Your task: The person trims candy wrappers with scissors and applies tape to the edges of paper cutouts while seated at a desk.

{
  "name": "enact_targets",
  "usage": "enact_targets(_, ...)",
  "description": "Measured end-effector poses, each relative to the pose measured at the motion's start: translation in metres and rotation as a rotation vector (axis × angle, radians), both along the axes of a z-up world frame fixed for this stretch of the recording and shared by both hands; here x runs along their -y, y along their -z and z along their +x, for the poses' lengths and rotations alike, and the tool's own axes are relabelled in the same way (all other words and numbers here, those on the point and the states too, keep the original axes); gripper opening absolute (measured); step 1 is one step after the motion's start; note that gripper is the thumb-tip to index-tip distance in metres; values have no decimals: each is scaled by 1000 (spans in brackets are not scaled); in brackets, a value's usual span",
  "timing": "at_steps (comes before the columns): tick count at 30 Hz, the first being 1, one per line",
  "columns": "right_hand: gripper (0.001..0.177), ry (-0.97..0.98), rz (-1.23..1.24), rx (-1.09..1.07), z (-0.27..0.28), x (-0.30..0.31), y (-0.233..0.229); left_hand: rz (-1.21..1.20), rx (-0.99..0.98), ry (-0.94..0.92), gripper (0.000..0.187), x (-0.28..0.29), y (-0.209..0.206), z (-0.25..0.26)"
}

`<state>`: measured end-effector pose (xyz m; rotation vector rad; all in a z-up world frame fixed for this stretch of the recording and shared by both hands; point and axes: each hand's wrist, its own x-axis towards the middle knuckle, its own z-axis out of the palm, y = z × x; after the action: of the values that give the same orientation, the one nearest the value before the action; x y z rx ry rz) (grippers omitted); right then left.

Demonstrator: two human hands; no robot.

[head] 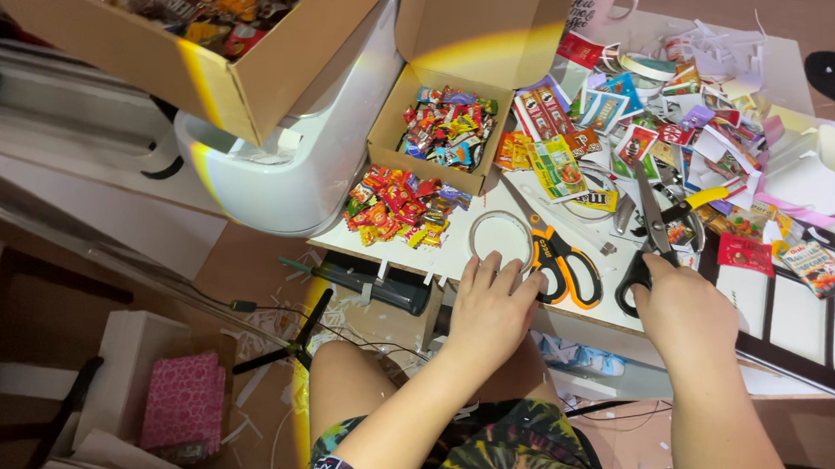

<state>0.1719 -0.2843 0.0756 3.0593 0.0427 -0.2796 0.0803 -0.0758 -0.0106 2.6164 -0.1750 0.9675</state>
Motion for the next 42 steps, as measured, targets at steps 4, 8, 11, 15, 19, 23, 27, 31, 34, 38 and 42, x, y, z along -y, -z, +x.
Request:
enact_targets(4, 62, -14, -19, -11, 0, 6, 4, 10, -40, 56, 30, 3, -5, 3)
enact_targets(8, 57, -114, -40, 138, -4, 12, 7, 19, -129, 103, 34, 6, -10, 8)
enact_targets(11, 49, -291, -24, 368, -8, 5, 15, 11, -246, 136, 36, 11, -13, 11)
enact_targets(15, 39, -567, 145, 595, -8, -22, 23, 54, -170, 120, 37, 17, -8, 17)
enact_targets(19, 32, -592, 248, 557, 2, -44, 36, 89, -149, 137, 34, 22, 0, 21)
enact_targets(23, 27, -655, 396, 431, 15, -49, 39, 106, -90, 130, 37, 30, 1, 25)
enact_targets(27, 33, -612, 396, 253, 28, -50, 32, 70, -123, 133, 39, 36, 4, 31)
enact_targets(31, 35, -655, 380, 245, 49, -52, 22, 41, -115, 137, 39, 40, -5, 30)
enact_targets(34, 34, -685, 364, 235, 73, -66, 23, -16, -87, 151, 35, 37, -9, 26)
enact_targets(38, 35, -772, 267, 352, 110, -99, 35, -97, -78, 199, 26, 21, -19, 13)
enact_targets(42, 58, -715, 294, 302, 137, -128, 31, -168, -78, 217, 19, 2, -26, -8)
